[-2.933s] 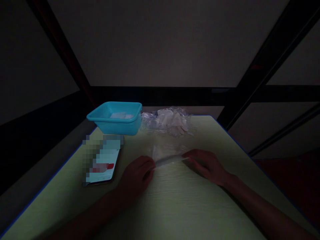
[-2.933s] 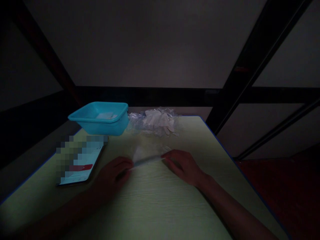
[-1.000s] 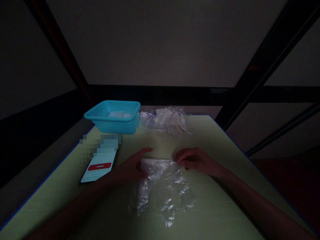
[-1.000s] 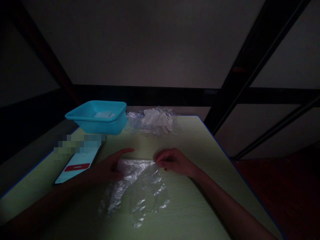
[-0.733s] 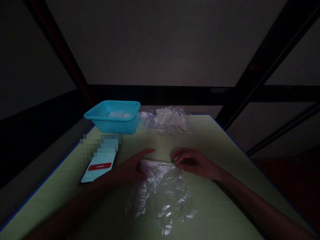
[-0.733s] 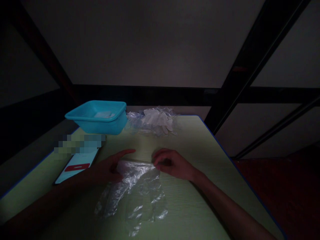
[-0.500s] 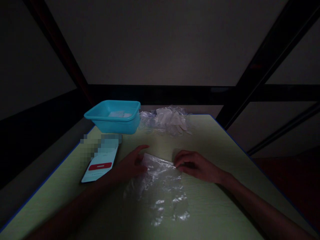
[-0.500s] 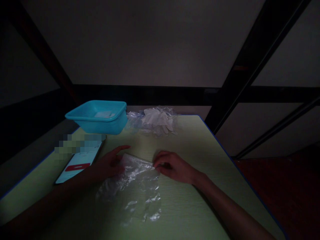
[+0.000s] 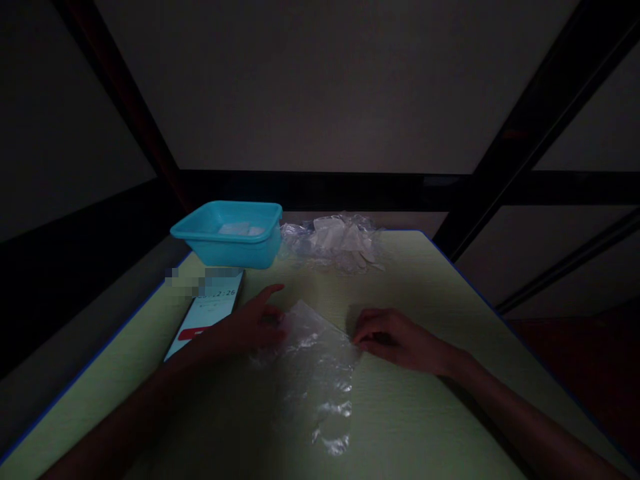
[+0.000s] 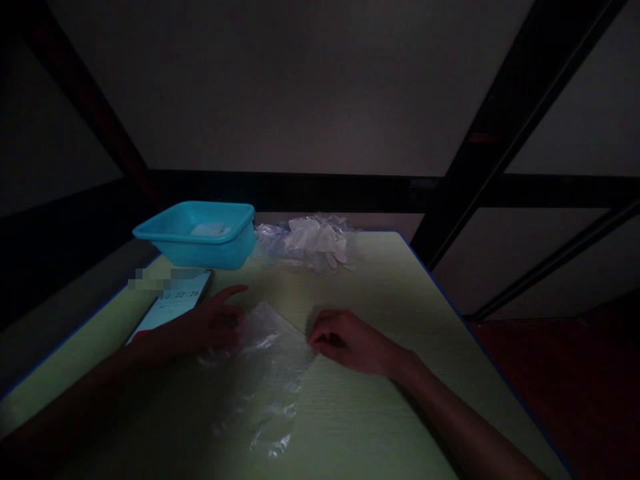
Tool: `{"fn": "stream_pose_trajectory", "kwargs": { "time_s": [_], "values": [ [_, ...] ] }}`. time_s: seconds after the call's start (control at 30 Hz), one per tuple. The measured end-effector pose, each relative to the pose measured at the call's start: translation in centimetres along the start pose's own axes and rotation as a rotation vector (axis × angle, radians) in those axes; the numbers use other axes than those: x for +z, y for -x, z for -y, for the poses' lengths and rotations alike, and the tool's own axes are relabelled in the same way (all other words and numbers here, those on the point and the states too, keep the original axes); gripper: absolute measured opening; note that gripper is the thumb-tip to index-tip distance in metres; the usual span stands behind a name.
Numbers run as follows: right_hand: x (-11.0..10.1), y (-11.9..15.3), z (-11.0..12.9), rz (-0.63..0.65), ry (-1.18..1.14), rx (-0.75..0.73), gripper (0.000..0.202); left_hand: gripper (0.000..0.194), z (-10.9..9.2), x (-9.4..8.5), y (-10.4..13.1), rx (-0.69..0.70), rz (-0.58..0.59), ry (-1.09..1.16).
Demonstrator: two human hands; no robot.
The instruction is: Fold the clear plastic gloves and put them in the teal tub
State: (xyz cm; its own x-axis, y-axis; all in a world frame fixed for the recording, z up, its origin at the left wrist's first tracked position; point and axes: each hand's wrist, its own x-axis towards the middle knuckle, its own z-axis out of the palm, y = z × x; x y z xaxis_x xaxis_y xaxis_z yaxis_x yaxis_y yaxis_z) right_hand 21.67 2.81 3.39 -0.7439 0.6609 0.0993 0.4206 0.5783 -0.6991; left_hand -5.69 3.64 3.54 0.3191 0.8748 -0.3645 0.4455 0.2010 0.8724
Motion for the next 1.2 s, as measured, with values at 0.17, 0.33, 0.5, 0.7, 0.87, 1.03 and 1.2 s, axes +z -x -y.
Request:
{"fn": "stream_pose_trajectory", "kwargs": {
  "time_s": [0.17, 0.33, 0.5, 0.7, 0.87, 1.03, 1.2],
  "values": [
    [0.2, 0.2, 0.6, 0.086, -0.025, -0.044, 0.016, 0.088, -0.1, -0.9, 0.8, 0.000, 0.107, -0.056],
    [0.4, 0.6, 0.9, 0.172, -0.075, -0.068, 0.011, 0.083, -0.6, 0.2, 0.3, 0.062, -0.040, -0.069],
    [0.4, 0.6, 0.5, 0.132, -0.104, -0.074, 0.015, 0.062, -0.4, 2.0, -1.3, 0.312, -0.454, 0.142],
    [0.8, 0.1, -0.2, -0.179, 0.106, -0.145, 0.023, 0.040, 1.0, 2.6, -1.7, 0.448, -0.603, 0.074],
    [1.0, 0.2, -0.1, 0.014, 0.379, -0.138, 0.049, 0.036, 1.6, 3.0, -1.6, 0.502, -0.630, -0.015],
    [0.8, 0.3, -0.2, 0.149, 0.470, -0.052, 0.057, 0.033, 1.7, 3.0, -1.5, 0.529, -0.619, -0.021],
    [0.8, 0.4, -0.7, 0.156, 0.508, -0.023, 0.055, 0.030, 1.7, 2.9, -1.5, 0.536, -0.610, -0.051]
  ]
}}
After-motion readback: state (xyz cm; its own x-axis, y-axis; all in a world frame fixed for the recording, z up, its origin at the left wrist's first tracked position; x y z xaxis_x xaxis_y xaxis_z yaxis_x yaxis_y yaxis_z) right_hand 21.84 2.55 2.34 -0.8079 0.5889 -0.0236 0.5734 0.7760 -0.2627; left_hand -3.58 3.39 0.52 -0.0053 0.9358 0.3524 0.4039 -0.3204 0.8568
